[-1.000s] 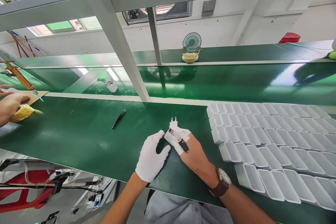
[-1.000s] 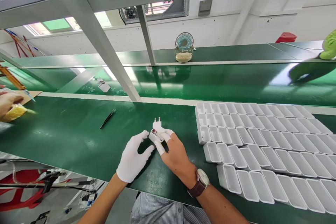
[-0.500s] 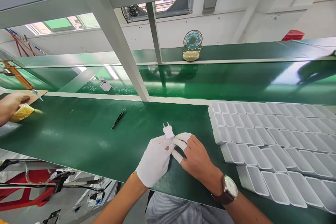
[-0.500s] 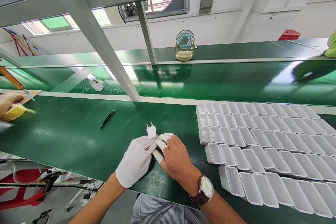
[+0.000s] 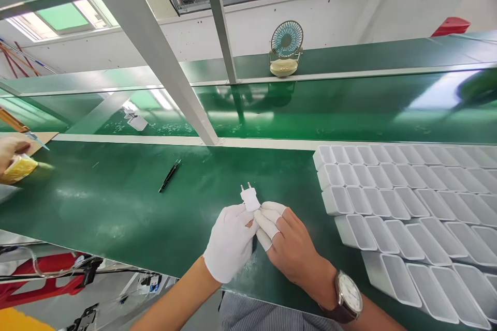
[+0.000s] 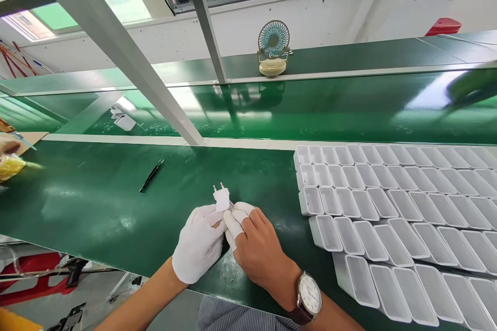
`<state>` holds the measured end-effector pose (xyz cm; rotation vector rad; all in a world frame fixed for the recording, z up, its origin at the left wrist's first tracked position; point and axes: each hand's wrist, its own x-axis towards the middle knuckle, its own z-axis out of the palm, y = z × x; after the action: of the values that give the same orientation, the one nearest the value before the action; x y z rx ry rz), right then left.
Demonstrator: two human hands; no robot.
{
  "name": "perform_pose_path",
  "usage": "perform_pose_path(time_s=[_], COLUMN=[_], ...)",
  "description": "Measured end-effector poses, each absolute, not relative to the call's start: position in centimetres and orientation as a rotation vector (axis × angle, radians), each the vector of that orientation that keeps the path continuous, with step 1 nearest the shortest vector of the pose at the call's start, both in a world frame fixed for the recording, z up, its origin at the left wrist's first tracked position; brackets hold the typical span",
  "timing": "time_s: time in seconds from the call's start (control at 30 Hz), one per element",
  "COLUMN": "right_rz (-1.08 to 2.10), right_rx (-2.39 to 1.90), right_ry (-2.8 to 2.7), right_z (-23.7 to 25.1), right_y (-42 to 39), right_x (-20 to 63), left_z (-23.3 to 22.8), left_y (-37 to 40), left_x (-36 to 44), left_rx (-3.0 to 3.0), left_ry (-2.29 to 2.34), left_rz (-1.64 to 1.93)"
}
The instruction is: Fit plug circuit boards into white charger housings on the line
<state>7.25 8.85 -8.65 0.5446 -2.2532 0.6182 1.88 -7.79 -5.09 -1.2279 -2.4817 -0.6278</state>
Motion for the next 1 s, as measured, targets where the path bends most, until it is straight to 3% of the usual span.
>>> perform_pose_path(time_s=[0.53, 0.7, 0.8, 1.0], right_rz=[0.951, 0.939, 0.924, 0.846], right_rx=[0.375, 0.385, 0.401, 0.438], right_ry=[-2.453, -2.46, -2.483, -2.503], right_z=[-8.3, -8.5, -8.4, -8.7], right_y=[8.9, 9.3, 9.3, 9.3], right_x=[6.8, 6.8, 6.8, 6.8], left_z=[-5.0, -5.6, -6.0, -5.2], left_y=[-8.3, -9.6, -10.3, -9.5], left_x=[1.8, 2.1, 2.4, 2.7], left_rx=[-1.345, -1.133, -0.956, -1.193], left_ry=[-2.669, -2.441, -2.397, -2.614], left_rz=[-0.658, -0.869, -0.83, -0.657])
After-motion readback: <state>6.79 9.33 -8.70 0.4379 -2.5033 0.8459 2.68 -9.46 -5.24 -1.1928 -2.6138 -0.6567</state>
